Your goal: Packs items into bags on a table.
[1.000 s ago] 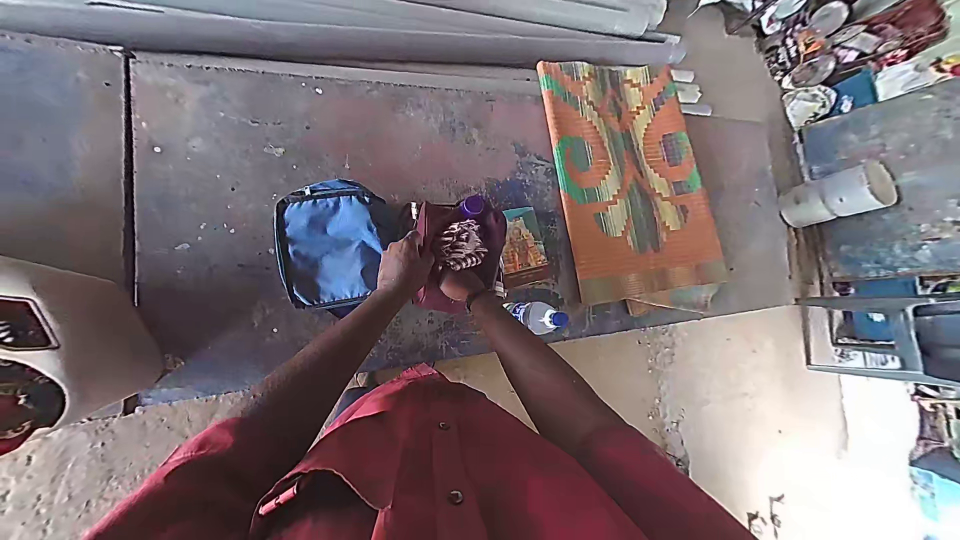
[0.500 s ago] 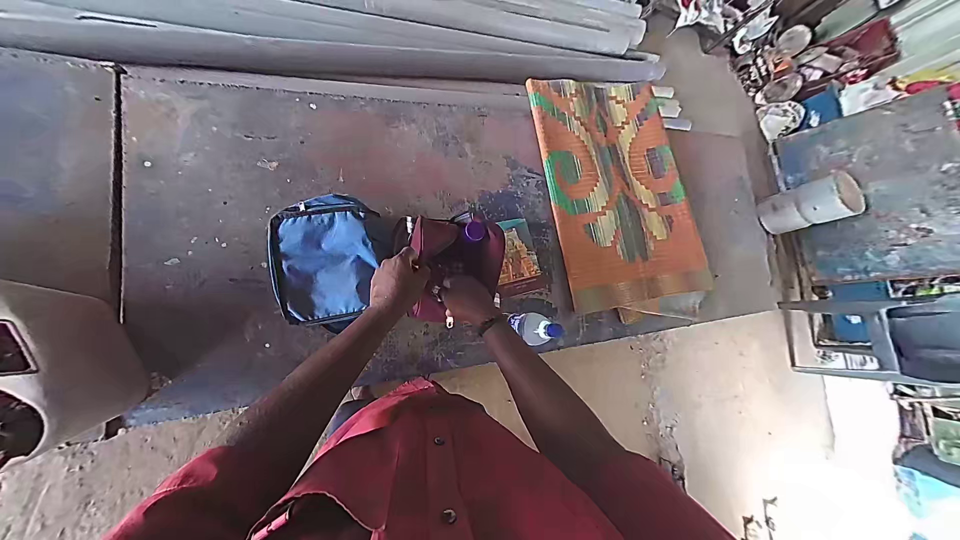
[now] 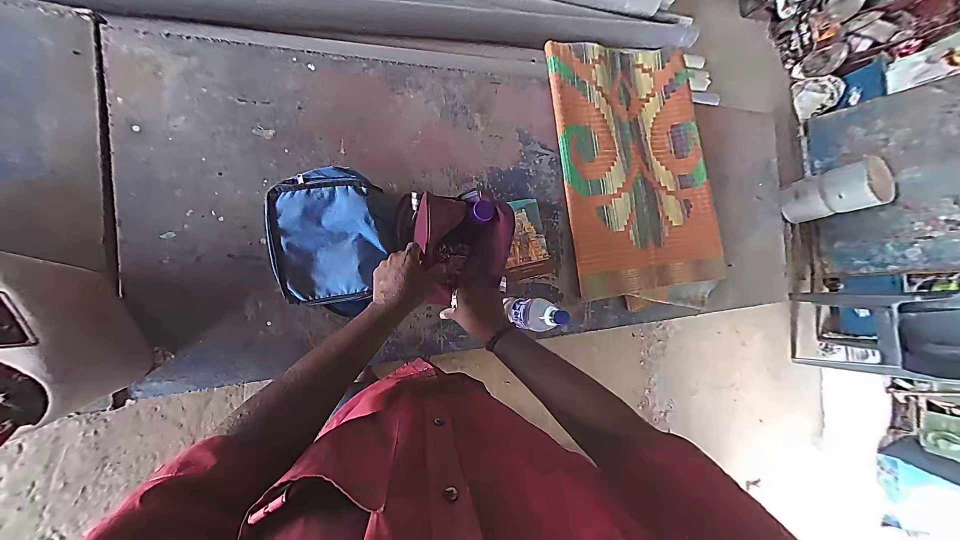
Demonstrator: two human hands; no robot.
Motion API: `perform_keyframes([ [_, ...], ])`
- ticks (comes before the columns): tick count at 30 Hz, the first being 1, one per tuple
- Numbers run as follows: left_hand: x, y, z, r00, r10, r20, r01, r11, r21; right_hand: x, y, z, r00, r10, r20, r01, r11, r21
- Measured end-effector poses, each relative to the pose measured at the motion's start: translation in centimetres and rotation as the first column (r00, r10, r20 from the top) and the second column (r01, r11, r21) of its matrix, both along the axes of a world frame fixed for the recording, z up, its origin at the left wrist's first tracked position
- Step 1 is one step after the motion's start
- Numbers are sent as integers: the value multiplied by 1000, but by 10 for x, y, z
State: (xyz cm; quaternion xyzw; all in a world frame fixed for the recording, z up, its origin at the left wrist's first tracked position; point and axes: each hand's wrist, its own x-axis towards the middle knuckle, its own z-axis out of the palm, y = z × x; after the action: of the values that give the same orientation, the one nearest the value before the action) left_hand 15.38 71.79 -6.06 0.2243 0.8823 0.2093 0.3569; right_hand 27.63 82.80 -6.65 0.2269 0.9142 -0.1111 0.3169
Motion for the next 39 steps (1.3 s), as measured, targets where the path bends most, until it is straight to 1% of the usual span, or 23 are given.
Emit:
perform_keyframes([
  [2,3,0,-2,1000,-14,-9,14,1000,-16,4,-5,-16,999,-10,39,10,1000,-1],
  [3,4,0,-2,1000,-14,-7,14,1000,-15,4,-5,-18,999,-14,36,14,1000,3],
  [5,2,1,-1,1000,-21,-3,21,1000,-18,6,-1,-13,999,-14,-48,14,1000,12],
  [6,2,2,-2,1000,-26,-2,26,999,-19,7,4,-6,996,5,-93,-4,1000,12],
  [7,1,3,-2,1000,-31,0,31,999,-17,6,11,2,995,40,-95,-41,999,1],
  [9,1,5,-3,999,-39,-6,39,999,3,3,26,19,990,120,-71,-121,993,-14],
  [11,2,8,0,999,-53,-9,54,998,20,-5,40,38,987,151,-45,-152,988,-14],
  [14,5,15,4,996,-91,-1,91,996,15,-17,61,63,956,278,-97,-276,960,39],
  [15,6,17,4,995,-97,-1,97,995,18,-23,68,68,950,302,-82,-299,953,48],
  [18,7,20,6,993,-116,19,116,993,27,-38,83,76,960,273,-60,-271,962,45],
  [20,10,21,5,994,-110,27,109,993,35,-45,89,72,960,259,-109,-253,965,66],
  [24,9,21,5,993,-106,46,105,994,28,-53,81,69,970,199,-139,-186,977,99],
  [26,7,19,2,992,-118,37,118,993,21,-50,75,64,970,222,-104,-214,974,77],
  [29,10,16,-1,987,-152,-44,153,988,28,-42,70,56,947,322,1,-322,947,9],
  [30,12,16,0,981,-178,-75,182,982,42,-39,71,54,939,342,-15,-343,940,-3],
  [33,16,15,1,951,-256,-170,273,958,82,-45,82,56,900,399,-177,-399,916,40],
  [34,15,14,1,941,-277,-195,299,950,90,-47,83,58,897,393,-203,-393,918,42],
  [36,10,14,-6,925,-286,-249,318,943,99,-49,85,60,916,345,-205,-346,938,30],
  [38,6,11,-6,927,-243,-287,287,950,122,-46,86,56,941,283,-185,-286,958,9],
  [39,7,7,-4,921,-211,-327,273,949,159,-44,84,55,954,245,-173,-249,968,-7],
])
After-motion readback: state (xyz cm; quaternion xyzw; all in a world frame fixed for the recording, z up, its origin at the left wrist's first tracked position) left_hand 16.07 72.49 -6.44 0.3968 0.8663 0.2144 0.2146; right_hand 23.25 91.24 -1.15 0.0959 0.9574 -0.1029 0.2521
